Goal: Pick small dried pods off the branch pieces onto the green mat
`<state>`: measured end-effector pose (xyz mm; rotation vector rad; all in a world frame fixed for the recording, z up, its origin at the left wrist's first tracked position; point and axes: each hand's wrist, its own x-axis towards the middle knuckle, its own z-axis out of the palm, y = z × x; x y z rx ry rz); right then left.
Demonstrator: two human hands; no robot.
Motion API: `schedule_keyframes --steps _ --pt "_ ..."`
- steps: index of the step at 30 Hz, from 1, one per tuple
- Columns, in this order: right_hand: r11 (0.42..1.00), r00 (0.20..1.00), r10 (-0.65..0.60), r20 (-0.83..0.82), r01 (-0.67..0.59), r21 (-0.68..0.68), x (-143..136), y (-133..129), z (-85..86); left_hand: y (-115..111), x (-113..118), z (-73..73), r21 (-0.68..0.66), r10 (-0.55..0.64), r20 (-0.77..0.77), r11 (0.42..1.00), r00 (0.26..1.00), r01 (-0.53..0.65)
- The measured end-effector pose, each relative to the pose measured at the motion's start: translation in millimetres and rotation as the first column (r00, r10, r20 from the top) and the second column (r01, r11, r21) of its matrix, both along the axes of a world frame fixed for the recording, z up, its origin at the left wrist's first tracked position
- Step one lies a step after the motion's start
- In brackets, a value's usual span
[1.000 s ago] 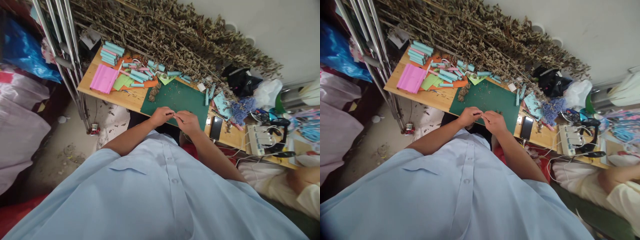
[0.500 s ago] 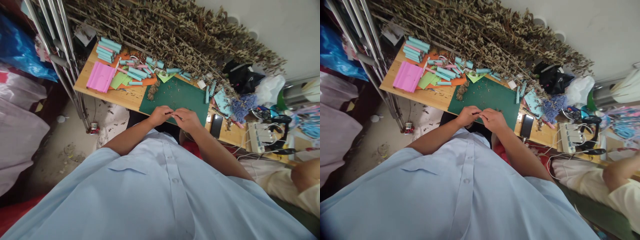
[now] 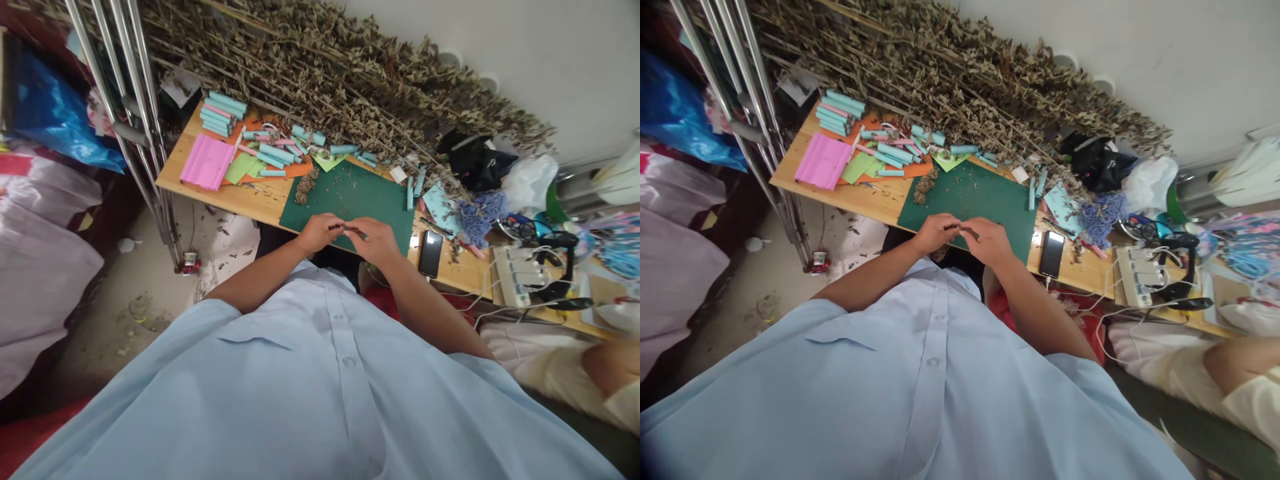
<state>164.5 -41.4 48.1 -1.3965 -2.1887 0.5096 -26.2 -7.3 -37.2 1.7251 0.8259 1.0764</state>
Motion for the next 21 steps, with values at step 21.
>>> schedule_keyframes --steps 21 --pt "0.971 0.964 -0.239 -0.117 0.240 -0.006 -16.9 -10.5 -13.3 -0.1 1.5 -0.8 -0.019 0.005 -0.004 1.000 1.000 -0.005"
